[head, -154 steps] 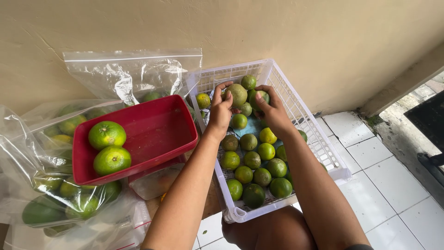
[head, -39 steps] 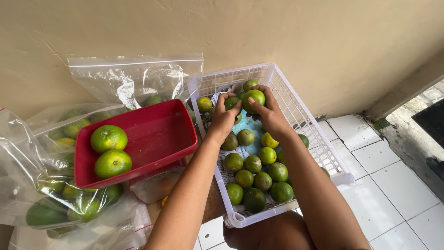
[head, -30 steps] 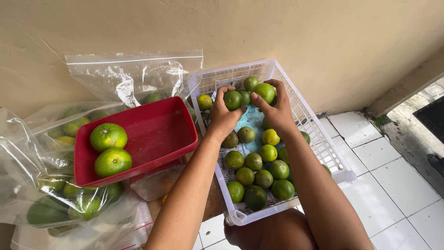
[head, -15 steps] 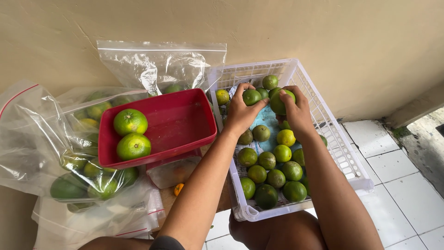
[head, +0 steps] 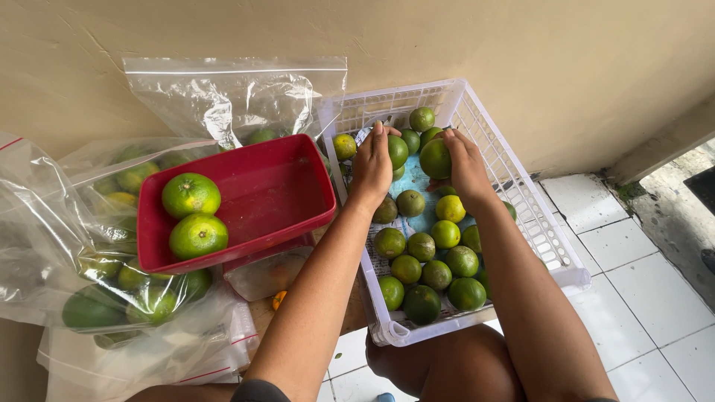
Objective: The person picks limes from a white crate, places them into a red tray on a scale, and then transfers them into a clear zip-top bag. The person handles the limes by hand and arranges them in the bag.
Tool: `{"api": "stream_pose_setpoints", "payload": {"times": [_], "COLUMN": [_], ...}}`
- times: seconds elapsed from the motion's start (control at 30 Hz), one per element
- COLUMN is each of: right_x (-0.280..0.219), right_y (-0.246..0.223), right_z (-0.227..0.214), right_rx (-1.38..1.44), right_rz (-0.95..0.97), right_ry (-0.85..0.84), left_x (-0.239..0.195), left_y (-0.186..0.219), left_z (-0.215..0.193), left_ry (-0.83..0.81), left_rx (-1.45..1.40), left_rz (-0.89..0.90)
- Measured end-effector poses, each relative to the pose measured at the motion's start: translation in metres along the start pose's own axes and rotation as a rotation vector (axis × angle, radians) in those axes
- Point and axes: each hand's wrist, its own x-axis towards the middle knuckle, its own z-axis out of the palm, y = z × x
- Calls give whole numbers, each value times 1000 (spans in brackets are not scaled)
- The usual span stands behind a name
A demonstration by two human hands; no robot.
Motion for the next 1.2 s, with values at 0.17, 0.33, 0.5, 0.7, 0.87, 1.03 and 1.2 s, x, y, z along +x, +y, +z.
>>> {"api": "stream_pose_setpoints", "payload": {"times": [0.17,0.33,0.5,0.7,0.87,1.03,1.2], "right_x": [1,-1,-19,-18,-7,8,0], "right_y": [-1,0,-21,-22,-4,19,14], "right_z": [-3,-6,3,2,-5,-10,-11], "right_rx": [-124,-284,-523,-410,-416,-276,-85], "right_rz": [33,65,154,255,249,185,88], "right_ry": [4,-15,-59,-94,-89,-73,-114], "left_x": [0,8,12,2,10,-11,-32], "left_y": [-6,-35,-46,-29,-48,-3,33], "left_z": [-4,-1,3,1,5,1,-2], "left_ry": [-85,-214,-273,-269,-221,-148,-343], "left_rx": [262,649,865,849,821,749,337], "left_rz": [-123,-253,-234,-243,-241,-66,63]}}
